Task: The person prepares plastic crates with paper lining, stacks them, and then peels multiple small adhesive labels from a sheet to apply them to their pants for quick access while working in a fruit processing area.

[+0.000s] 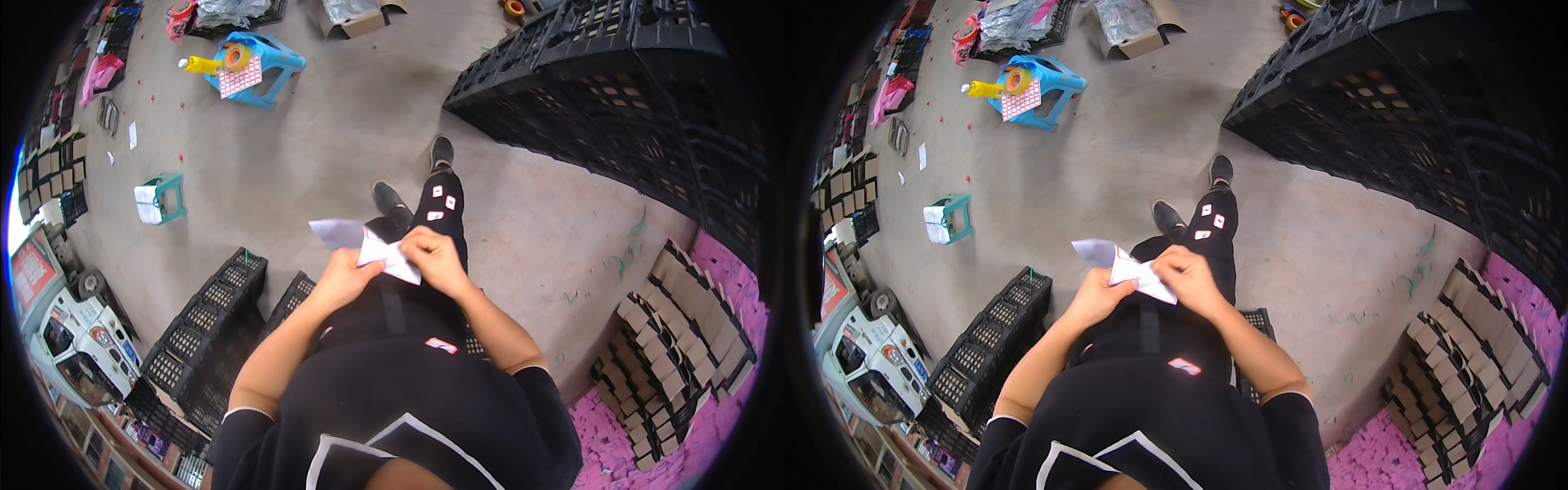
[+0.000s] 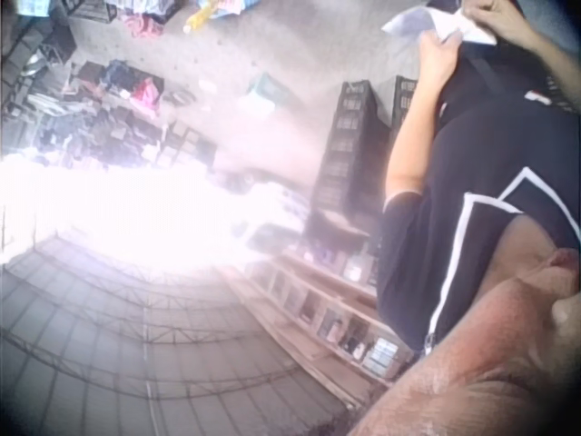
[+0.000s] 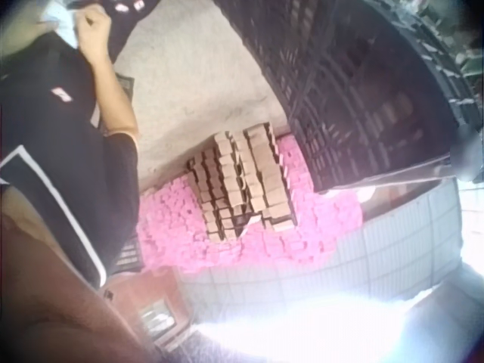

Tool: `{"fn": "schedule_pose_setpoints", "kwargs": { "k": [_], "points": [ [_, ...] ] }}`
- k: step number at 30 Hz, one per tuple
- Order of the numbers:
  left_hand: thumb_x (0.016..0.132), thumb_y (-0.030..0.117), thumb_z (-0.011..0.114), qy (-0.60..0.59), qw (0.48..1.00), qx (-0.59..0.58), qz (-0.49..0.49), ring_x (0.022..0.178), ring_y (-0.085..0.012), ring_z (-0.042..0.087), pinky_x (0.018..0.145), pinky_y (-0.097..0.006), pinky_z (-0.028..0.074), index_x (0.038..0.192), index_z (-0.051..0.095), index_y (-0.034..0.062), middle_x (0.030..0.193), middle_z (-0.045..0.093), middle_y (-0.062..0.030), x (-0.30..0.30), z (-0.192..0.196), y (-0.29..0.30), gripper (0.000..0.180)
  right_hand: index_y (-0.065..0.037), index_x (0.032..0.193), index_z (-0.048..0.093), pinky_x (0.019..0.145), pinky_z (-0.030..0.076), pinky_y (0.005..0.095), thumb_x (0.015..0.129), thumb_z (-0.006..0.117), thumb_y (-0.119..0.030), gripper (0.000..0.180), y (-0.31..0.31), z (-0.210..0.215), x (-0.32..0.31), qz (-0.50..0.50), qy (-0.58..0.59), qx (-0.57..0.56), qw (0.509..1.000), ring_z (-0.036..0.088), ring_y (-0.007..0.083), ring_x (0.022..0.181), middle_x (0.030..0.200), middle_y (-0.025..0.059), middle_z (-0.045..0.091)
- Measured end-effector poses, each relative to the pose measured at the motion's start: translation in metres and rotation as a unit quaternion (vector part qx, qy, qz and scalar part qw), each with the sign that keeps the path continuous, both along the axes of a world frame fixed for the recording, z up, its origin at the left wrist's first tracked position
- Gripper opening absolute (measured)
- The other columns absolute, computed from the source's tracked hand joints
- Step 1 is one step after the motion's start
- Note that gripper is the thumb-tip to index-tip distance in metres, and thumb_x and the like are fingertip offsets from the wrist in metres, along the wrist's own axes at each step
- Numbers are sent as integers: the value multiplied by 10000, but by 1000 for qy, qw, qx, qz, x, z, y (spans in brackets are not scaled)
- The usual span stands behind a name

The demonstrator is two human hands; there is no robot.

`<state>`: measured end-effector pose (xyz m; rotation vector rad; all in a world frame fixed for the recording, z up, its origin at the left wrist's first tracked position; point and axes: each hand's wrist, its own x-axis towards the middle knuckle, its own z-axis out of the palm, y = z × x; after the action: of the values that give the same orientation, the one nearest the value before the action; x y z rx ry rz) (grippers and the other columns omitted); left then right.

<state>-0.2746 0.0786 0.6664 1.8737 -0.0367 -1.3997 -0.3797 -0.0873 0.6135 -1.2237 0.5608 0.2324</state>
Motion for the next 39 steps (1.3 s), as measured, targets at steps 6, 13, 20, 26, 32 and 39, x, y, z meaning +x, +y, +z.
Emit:
{"fn": "schedule_pose_setpoints", "kwargs": {
  "k": [6,13,20,26,32,39],
  "points": [
    [846,137,612,37,996,84,-16,789,-123,618,735,-282,478,961,677,-46,851,698,-83,10,-5,12,226,-61,820,688,737,445,370,814,650,-122,73,-53,-92,-43,-87,27,-498,863,574,260,798,819,69,612],
    [838,138,621,23,997,66,16,835,-125,616,775,-274,469,980,660,-62,873,693,-94,12,-3,1,249,-136,1048,673,895,356,428,832,642,-271,257,-34,-118,-74,85,114,-507,850,536,251,968,983,40,615],
    [817,78,623,93,978,-60,176,888,-150,611,811,-292,475,1055,633,-30,972,671,-71,6,-11,0,261,-34,1395,358,881,443,252,817,605,37,632,-10,13,-9,-94,71,221,968,554,126,1039,1176,102,577],
    [808,37,631,195,895,-151,373,921,-136,587,828,-275,464,1123,578,-9,1020,633,-55,-3,8,-17,323,-21,1290,451,820,478,239,782,623,84,547,4,30,9,-147,49,191,969,593,122,968,1074,86,629],
    [834,66,630,34,966,-57,249,810,-93,577,753,-248,456,1001,644,-13,894,644,-28,-8,5,-23,185,-80,1077,627,758,424,310,727,724,-67,363,3,37,14,-57,-7,-260,964,555,139,810,892,20,583],
    [873,47,591,14,964,-132,229,821,-104,613,750,-238,481,957,647,-64,894,671,-64,-13,4,-26,150,-109,907,708,745,330,325,703,749,-182,221,6,38,11,-2,-116,-456,882,520,166,783,811,8,556]
  ]
}}
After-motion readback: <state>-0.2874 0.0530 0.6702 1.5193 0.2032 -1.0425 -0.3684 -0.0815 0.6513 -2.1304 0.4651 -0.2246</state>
